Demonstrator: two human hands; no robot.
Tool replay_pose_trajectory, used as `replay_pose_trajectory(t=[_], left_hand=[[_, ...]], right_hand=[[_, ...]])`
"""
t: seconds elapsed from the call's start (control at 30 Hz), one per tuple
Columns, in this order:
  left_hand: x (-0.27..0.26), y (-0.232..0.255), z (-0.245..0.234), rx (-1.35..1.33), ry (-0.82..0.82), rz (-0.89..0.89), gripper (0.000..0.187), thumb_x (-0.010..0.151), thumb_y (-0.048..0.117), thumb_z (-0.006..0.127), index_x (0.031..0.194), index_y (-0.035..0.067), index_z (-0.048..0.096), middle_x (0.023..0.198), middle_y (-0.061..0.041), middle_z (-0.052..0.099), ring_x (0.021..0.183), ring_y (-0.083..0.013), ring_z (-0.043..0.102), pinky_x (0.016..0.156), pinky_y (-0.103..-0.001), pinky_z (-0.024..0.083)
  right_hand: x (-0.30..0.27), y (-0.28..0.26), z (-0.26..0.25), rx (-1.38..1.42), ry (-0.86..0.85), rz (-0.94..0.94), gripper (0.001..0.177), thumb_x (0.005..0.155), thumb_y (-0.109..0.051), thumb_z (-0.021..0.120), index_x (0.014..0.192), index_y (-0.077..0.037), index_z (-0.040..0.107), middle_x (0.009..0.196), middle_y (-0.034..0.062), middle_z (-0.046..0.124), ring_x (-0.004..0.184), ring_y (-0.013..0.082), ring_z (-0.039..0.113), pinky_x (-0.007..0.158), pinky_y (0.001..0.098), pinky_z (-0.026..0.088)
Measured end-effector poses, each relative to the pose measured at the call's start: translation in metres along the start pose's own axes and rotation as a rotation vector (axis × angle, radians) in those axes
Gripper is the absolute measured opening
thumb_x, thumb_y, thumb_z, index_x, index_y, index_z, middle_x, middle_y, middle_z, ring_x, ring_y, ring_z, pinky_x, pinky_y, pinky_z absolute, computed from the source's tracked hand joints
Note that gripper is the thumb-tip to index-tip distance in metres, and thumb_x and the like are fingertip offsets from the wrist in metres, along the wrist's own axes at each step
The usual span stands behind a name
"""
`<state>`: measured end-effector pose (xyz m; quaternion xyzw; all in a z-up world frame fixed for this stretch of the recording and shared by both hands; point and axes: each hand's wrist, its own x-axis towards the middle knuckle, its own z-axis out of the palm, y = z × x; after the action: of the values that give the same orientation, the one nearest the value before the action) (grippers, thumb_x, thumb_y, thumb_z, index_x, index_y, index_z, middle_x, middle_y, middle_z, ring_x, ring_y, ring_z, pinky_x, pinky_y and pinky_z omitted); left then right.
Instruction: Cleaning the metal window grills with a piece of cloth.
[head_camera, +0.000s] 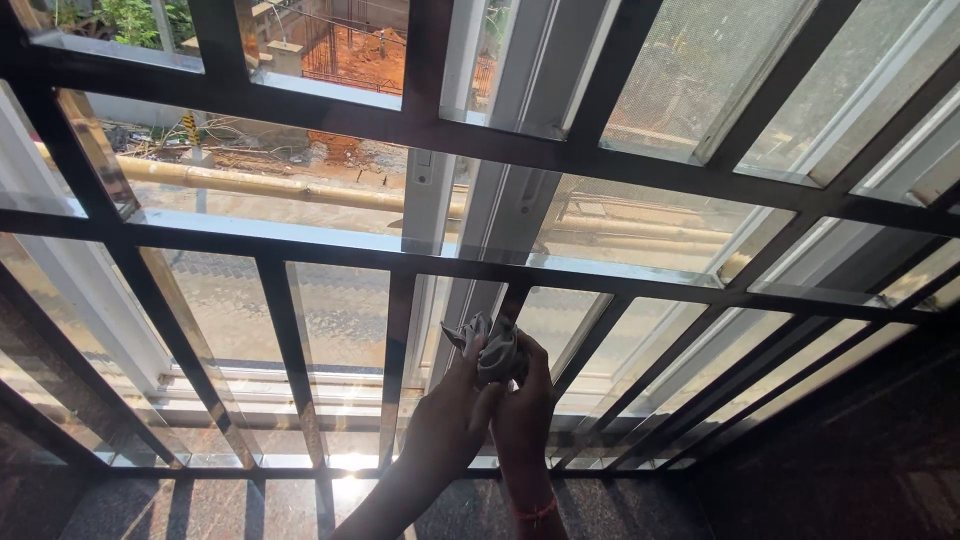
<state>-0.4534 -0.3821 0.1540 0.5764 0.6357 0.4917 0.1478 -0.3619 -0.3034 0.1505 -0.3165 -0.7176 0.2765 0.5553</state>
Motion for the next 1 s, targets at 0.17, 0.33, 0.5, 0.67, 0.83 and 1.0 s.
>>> replay_pose_trajectory(t=[0.17,0.33,0.5,0.67,0.83,1.0], left_hand=[[0.01,-0.007,0.014,-0.017,-0.053,-0.143,0.068,0.099,0.032,0.055,0.158,0.018,0.027,0.128,-0.016,0.069,0.105,-0.0344,0.075,0.086,-0.046,0.06],[0.008,-0.014,0.025,0.058,-0.067,-0.257,0.071,0.097,0.032,0.056,0.16,0.017,0.028,0.133,-0.016,0.065,0.106,-0.0348,0.073,0.087,-0.047,0.059],[0.003,-0.013,0.02,-0.019,0.077,-0.036,0.059,0.102,0.026,0.05,0.158,0.015,0.034,0.13,-0.02,0.067,0.11,-0.035,0.073,0.086,-0.045,0.06],[0.025,-0.003,0.009,-0.113,0.2,0.119,0.053,0.106,0.021,0.047,0.157,0.013,0.039,0.125,-0.025,0.067,0.107,-0.0353,0.073,0.081,-0.045,0.06],[0.025,-0.032,0.02,-0.123,0.072,-0.235,0.049,0.104,0.027,0.046,0.153,0.021,0.048,0.091,-0.021,0.074,0.085,-0.0304,0.078,0.071,-0.044,0.058],[0.005,-0.052,0.035,-0.042,0.016,-0.352,0.055,0.099,0.022,0.05,0.154,0.022,0.044,0.097,-0.019,0.073,0.087,-0.0299,0.077,0.077,-0.042,0.057]], right_hand=[[-0.01,0.025,-0.002,-0.082,0.01,0.057,0.04,0.091,0.002,0.062,0.13,-0.004,0.056,0.113,0.0132,0.074,0.105,0.0244,0.076,0.084,0.0344,0.062],[-0.023,0.044,-0.001,-0.118,-0.082,0.096,0.035,0.091,0.0,0.065,0.125,-0.004,0.058,0.11,0.0132,0.076,0.104,0.0259,0.076,0.085,0.0365,0.061],[-0.015,0.016,-0.003,-0.079,-0.046,0.116,0.039,0.093,-0.009,0.071,0.128,-0.004,0.057,0.115,0.0137,0.073,0.105,0.0245,0.076,0.083,0.0355,0.064],[0.013,0.003,0.004,0.018,0.074,-0.1,0.041,0.093,-0.008,0.071,0.131,-0.003,0.055,0.12,0.0149,0.071,0.109,0.0242,0.074,0.086,0.0357,0.065],[-0.017,0.068,0.018,0.043,0.06,-0.071,0.035,0.096,-0.008,0.07,0.127,-0.004,0.056,0.114,0.0124,0.074,0.103,0.0211,0.076,0.086,0.0342,0.063],[-0.045,0.081,0.021,-0.012,-0.031,0.301,0.028,0.094,-0.013,0.069,0.12,-0.005,0.063,0.097,0.0102,0.076,0.089,0.0166,0.075,0.078,0.0306,0.06]])
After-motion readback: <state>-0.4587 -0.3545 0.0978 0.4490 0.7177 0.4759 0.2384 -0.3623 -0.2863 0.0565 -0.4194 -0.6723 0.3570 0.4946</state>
